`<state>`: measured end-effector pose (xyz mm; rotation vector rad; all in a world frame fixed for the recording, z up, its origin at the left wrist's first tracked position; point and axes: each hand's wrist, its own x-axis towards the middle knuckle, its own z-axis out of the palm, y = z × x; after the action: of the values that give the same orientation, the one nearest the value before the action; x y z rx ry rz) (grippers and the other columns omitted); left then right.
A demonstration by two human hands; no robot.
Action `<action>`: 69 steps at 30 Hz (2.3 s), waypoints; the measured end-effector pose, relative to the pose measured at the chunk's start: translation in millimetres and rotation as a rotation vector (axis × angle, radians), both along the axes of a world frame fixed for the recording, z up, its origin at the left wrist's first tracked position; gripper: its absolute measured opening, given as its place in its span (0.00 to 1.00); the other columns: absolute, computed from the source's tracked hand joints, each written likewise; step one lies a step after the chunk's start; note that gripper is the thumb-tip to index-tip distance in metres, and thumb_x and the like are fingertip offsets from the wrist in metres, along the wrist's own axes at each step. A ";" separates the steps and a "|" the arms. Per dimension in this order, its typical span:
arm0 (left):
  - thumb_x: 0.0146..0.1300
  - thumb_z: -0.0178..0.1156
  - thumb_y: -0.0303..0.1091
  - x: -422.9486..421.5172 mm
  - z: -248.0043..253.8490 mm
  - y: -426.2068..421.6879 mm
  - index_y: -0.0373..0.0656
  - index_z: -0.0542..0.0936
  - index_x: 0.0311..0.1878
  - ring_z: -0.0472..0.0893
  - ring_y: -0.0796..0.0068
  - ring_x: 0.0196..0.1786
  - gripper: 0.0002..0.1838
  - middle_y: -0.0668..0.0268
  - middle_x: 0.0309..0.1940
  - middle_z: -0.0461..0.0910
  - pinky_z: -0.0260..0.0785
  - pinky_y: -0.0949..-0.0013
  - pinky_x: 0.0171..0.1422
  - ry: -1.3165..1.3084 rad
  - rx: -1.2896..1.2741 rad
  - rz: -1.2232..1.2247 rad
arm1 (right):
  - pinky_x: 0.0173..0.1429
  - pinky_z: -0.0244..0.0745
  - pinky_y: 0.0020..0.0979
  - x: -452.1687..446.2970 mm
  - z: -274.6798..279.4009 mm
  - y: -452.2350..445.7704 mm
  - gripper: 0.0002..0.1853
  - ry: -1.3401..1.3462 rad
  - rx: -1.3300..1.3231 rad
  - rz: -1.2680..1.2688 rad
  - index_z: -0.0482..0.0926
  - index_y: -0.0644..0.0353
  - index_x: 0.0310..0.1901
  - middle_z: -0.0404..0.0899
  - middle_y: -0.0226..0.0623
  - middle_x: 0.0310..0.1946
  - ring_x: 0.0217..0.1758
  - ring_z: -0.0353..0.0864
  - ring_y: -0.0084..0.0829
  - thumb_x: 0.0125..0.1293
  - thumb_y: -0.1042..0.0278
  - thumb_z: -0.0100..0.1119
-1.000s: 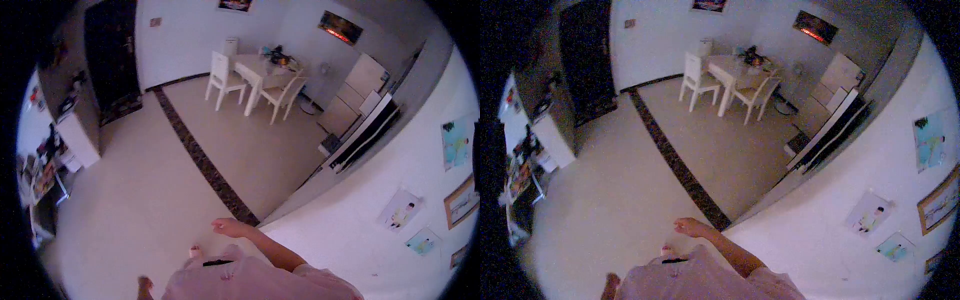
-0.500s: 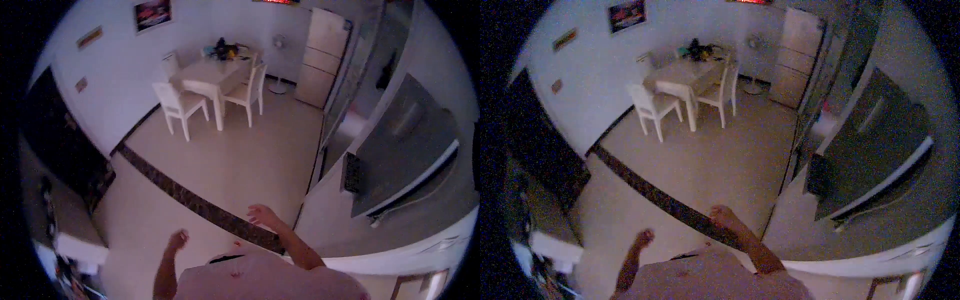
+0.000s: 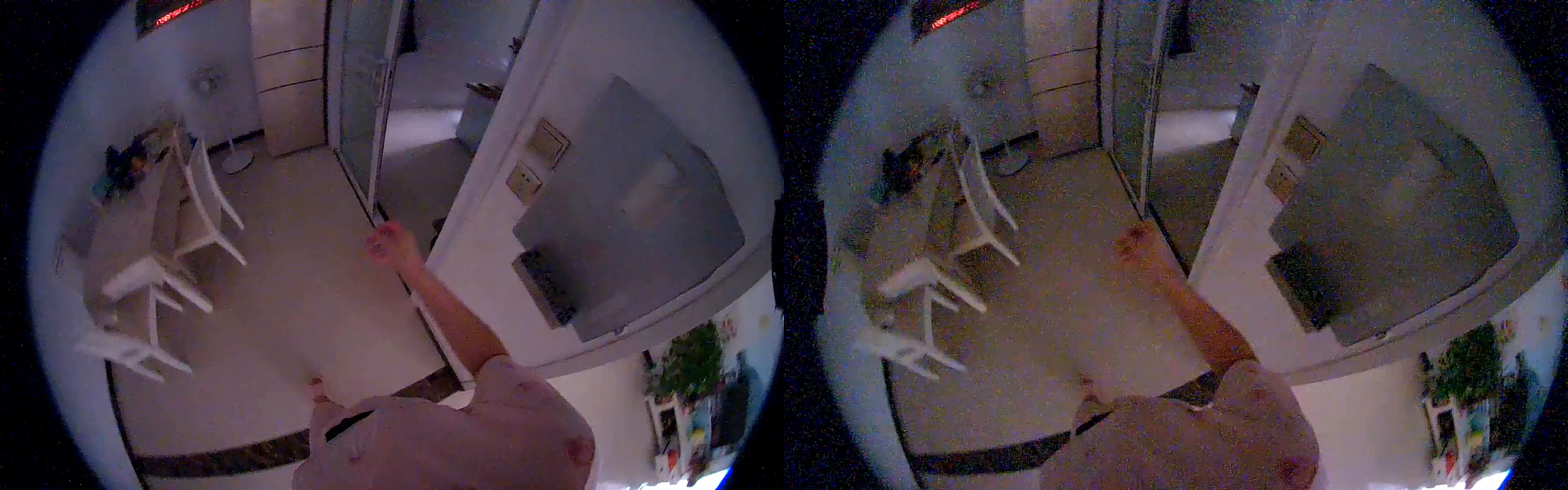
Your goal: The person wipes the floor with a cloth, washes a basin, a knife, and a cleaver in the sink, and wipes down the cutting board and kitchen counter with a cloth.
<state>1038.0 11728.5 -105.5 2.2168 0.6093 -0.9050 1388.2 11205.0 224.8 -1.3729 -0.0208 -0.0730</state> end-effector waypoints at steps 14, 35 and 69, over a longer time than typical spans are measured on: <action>0.64 0.55 0.41 735.8 103.1 121.8 0.43 0.77 0.49 0.81 0.71 0.35 0.15 0.64 0.32 0.81 0.74 0.68 0.36 -0.488 -0.093 -0.220 | 0.39 0.77 0.35 82.2 198.8 -215.7 0.23 -0.368 0.127 -1.171 0.73 0.60 0.39 0.80 0.39 0.32 0.32 0.78 0.34 0.70 0.44 0.46; 0.62 0.58 0.37 897.6 62.1 -101.0 0.35 0.81 0.39 0.80 0.67 0.27 0.13 0.58 0.31 0.81 0.72 0.64 0.29 0.265 0.133 -0.757 | 0.13 0.66 0.26 116.7 211.2 -167.0 0.22 -0.358 0.188 -1.780 0.71 0.54 0.21 0.76 0.36 0.18 0.16 0.74 0.26 0.69 0.48 0.53; 0.61 0.56 0.33 1437.3 47.0 -930.9 0.33 0.77 0.48 0.80 0.70 0.24 0.15 0.58 0.28 0.80 0.70 0.68 0.23 0.186 0.011 -1.309 | 0.52 0.73 0.47 578.3 -37.3 -646.3 0.19 0.943 -0.704 -0.639 0.76 0.65 0.45 0.79 0.54 0.43 0.47 0.79 0.53 0.61 0.57 0.52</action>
<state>2475.3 10797.5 -58.5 2.4186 -0.9307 -1.6851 1966.5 10558.7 187.5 -1.9452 1.2866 0.0623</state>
